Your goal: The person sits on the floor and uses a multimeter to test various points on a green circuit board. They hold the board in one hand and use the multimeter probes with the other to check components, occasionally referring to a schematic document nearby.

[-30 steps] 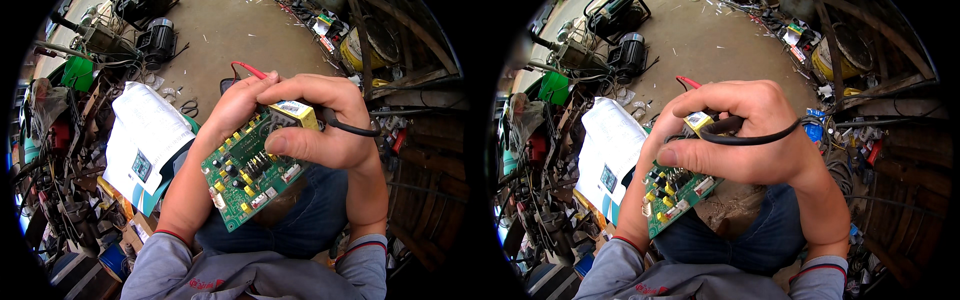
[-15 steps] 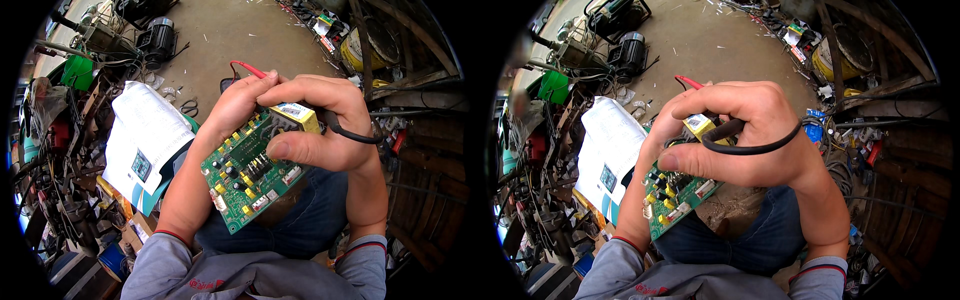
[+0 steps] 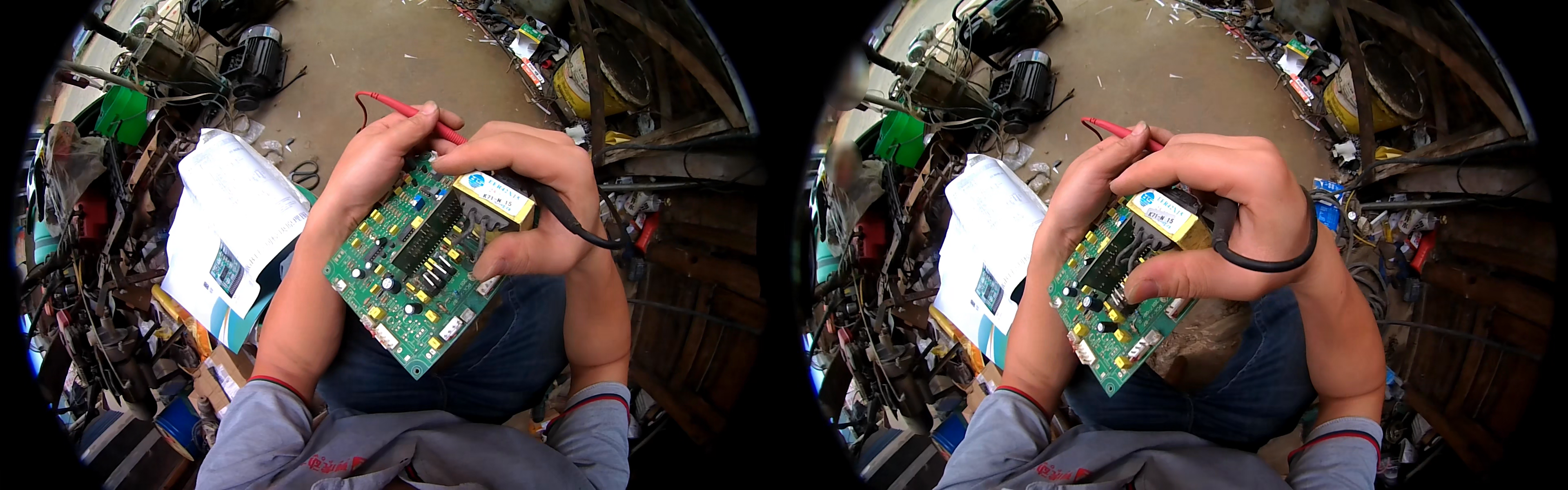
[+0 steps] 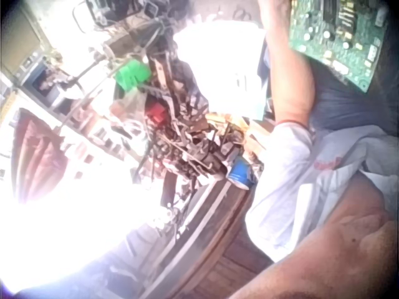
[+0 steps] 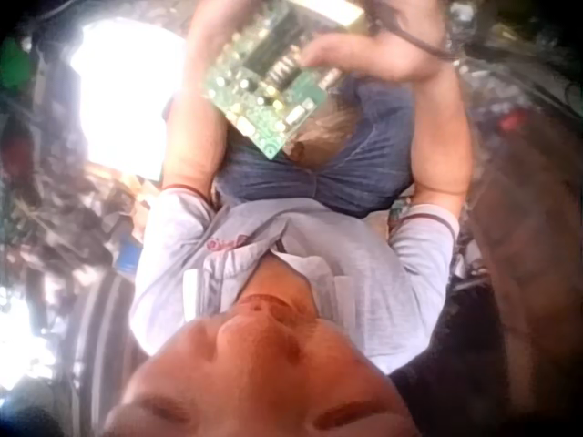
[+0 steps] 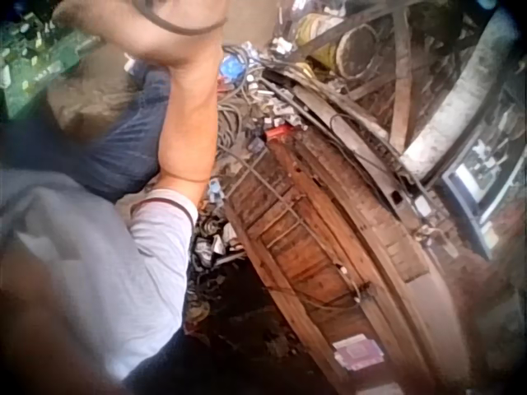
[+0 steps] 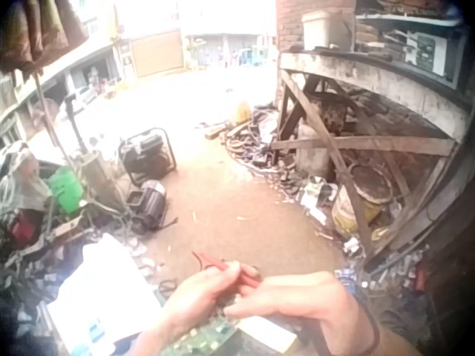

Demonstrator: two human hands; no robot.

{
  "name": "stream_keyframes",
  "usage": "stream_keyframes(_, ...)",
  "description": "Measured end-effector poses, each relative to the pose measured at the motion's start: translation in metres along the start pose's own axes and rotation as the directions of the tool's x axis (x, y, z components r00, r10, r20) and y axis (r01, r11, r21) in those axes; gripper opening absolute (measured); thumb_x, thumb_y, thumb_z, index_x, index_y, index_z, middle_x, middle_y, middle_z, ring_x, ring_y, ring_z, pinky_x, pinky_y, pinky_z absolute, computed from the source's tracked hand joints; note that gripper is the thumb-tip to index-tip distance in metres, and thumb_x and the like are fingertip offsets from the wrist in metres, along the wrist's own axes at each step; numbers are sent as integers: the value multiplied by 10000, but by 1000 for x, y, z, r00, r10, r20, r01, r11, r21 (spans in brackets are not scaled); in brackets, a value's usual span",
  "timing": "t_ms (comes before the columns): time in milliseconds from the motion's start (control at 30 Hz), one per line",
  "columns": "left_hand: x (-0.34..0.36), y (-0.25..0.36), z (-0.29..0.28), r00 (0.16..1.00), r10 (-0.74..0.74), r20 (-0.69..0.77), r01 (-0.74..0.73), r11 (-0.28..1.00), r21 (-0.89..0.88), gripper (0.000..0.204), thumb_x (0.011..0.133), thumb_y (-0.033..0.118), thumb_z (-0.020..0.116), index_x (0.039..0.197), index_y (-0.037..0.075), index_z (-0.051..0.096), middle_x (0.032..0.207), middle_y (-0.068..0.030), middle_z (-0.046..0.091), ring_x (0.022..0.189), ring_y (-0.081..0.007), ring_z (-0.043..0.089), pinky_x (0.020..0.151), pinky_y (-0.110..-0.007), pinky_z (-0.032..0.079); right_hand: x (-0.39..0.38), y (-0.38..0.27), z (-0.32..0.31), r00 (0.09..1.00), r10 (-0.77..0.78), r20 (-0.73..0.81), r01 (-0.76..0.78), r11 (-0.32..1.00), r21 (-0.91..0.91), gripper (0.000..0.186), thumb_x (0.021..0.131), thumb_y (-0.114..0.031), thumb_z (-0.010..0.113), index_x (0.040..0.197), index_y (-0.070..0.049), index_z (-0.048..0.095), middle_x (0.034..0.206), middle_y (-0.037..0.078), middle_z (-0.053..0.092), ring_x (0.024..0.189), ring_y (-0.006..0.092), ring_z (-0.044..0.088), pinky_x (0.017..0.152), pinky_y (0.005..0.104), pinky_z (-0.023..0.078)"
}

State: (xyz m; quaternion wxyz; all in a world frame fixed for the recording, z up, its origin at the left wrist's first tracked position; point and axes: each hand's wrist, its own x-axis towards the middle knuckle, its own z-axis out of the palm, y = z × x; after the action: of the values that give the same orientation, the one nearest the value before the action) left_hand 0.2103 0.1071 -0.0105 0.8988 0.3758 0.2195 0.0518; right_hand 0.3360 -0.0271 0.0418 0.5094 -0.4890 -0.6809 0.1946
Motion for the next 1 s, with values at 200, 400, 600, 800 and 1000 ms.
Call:
stream_keyframes(200, 0, 1, -1, 1000, 16, 19, -17, 1000, 9, 360, 986, 307, 449, 1051, -21, 581, 776, -74, 647, 720, -129, 614, 682, -253, 504, 1, -1, 0, 1000, -3, 15, 3, 1000, 4, 756, 607, -559, 799, 989, 73, 642, 804, 156, 642, 725, 231, 648, 660, 291, 487)
stream_keyframes(400, -1, 2, -1, 1000, 21, 13, -22, 1000, 21, 360, 986, 307, 447, 1051, -20, 582, 780, -77, 649, 726, -132, 617, 687, -258, 508, 2, -2, 0, 1000, 9, 15, -9, 1000, 9, 760, 608, -568, 795, 986, 73, 645, 796, 156, 642, 723, 225, 646, 655, 286, 485)
stream_keyframes(600, -1, 2, 0, 1000, 20, 8, -20, 1000, 8, 343, 980, 297, 464, 1041, -16, 590, 787, -71, 648, 718, -131, 615, 678, -252, 506, 2, 0, 0, 1000, -3, 6, 2, 1000, 15, 756, 611, -570, 793, 990, 67, 646, 802, 153, 645, 725, 222, 652, 648, 285, 487)
stream_keyframes(800, -3, -1, 6, 999, 18, 36, -17, 1000, -24, 303, 943, 280, 549, 1031, -6, 601, 878, -62, 651, 773, -118, 623, 707, -246, 509, 1, 3, -2, 999, 38, -5, -37, 994, 100, 764, 587, -529, 826, 1017, 75, 641, 856, 154, 660, 776, 209, 663, 684, 281, 502)
stream_keyframes(1000, -13, -5, 19, 996, 35, 80, -41, 995, 87, 371, 924, 338, 587, 1085, 4, 582, 973, -64, 639, 865, -109, 611, 761, -248, 500, -5, -2, -14, 936, 347, 67, -337, 822, 460, 769, 506, -358, 911, 1058, 96, 628, 957, 145, 671, 865, 182, 652, 769, 275, 503)
